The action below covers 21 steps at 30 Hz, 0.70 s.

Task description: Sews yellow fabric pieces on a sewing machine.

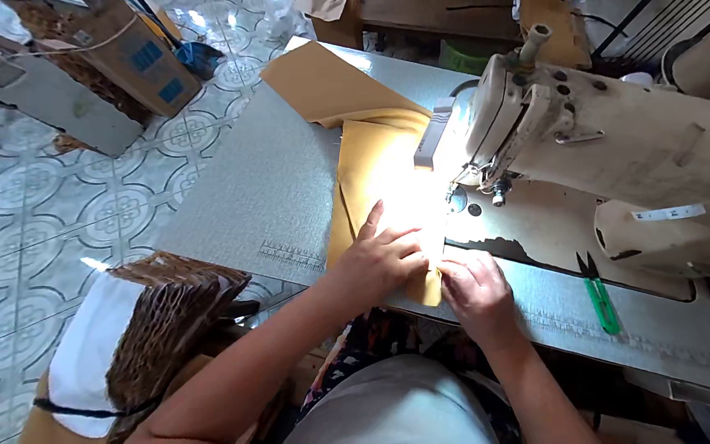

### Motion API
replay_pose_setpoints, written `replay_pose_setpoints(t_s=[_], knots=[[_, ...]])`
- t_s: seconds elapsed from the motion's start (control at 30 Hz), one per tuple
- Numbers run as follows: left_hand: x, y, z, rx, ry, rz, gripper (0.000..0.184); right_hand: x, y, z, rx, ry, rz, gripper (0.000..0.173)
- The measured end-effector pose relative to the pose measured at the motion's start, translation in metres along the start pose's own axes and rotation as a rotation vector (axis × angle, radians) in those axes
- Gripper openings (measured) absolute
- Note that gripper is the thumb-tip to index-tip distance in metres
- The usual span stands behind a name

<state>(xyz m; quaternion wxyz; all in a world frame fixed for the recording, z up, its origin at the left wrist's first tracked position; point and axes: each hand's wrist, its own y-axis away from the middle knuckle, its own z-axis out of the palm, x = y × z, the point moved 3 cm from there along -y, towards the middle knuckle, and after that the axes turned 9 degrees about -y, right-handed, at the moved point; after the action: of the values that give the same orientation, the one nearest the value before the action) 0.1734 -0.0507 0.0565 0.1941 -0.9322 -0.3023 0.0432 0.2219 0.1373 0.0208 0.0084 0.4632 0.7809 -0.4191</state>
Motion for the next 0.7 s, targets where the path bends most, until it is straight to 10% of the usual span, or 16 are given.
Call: replay_pose_setpoints(t_s=[0.13, 0.3, 0.7], knots=[[-0.005, -0.005, 0.003, -0.263, 0.07, 0.078, 0.056, -0.007, 0.007, 0.001, -0.161, 0.091, 0.085, 0.02], [-0.005, -0.022, 0.019, -0.18, 0.04, -0.085, 0.036, -0.009, 0.009, 0.001, -0.178, 0.14, 0.04, 0.018], [-0.022, -0.059, 0.046, -0.377, -0.092, -0.378, 0.051, -0.016, 0.009, 0.002, -0.194, 0.152, -0.009, 0.019]])
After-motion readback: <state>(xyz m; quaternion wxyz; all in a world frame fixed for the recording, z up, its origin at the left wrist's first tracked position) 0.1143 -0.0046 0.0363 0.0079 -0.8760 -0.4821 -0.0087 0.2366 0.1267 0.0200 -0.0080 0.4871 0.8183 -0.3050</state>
